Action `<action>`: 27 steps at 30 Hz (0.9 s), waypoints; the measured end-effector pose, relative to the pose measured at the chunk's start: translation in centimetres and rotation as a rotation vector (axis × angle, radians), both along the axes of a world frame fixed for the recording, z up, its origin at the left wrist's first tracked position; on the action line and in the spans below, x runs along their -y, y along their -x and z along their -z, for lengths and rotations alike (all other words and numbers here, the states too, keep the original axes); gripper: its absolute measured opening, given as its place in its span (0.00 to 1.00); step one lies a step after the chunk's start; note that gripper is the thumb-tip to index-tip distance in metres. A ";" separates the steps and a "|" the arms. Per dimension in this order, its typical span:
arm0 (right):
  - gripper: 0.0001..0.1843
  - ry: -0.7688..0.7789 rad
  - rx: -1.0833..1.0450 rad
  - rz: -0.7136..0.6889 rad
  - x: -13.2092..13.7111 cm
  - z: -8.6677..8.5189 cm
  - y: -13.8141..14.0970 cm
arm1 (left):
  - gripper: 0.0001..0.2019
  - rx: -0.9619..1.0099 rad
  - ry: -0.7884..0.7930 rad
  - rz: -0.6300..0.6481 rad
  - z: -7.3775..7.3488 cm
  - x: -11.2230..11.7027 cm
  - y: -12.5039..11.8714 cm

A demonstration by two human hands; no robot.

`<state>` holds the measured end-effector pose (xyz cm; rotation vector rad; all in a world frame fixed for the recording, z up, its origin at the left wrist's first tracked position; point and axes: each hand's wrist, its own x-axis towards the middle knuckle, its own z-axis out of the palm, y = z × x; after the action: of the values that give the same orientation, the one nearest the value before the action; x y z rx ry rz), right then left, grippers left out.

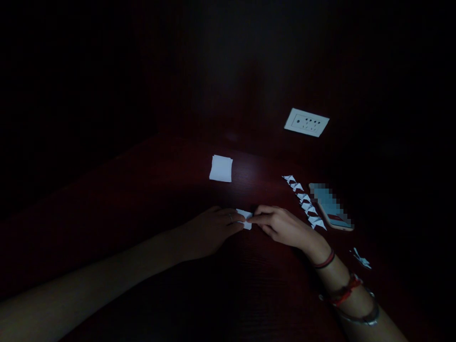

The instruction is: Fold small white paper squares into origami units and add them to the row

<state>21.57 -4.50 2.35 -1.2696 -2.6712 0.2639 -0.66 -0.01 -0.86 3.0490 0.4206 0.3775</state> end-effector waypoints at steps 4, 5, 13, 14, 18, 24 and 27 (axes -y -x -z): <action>0.24 -0.031 0.057 -0.001 -0.1 0.1 0.0 | 0.20 -0.007 -0.003 -0.012 0.1 0.0 0.0; 0.24 -0.040 0.069 -0.001 -0.2 0.1 0.0 | 0.20 -0.011 -0.003 -0.017 0.1 0.0 -0.1; 0.22 -0.050 0.093 -0.002 -0.2 -0.1 -0.2 | 0.19 -0.022 -0.019 -0.029 0.4 -0.1 0.1; 0.22 -0.046 0.087 -0.003 -0.2 -0.1 -0.2 | 0.20 -0.018 -0.018 -0.029 0.5 -0.1 0.1; 0.19 -0.047 0.066 0.006 -0.2 -0.2 -0.3 | 0.20 -0.018 -0.011 -0.020 0.4 -0.1 0.2; 0.23 -0.063 0.024 0.025 -0.1 0.0 -0.1 | 0.20 0.021 -0.006 -0.029 -0.1 0.3 0.3; 0.23 -0.052 0.033 0.014 0.0 0.2 -0.1 | 0.20 0.038 -0.032 -0.042 0.1 0.4 0.3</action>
<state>21.63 -4.47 2.10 -1.2875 -2.6776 0.1722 -0.91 -0.39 -0.91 3.0623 0.4813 0.4469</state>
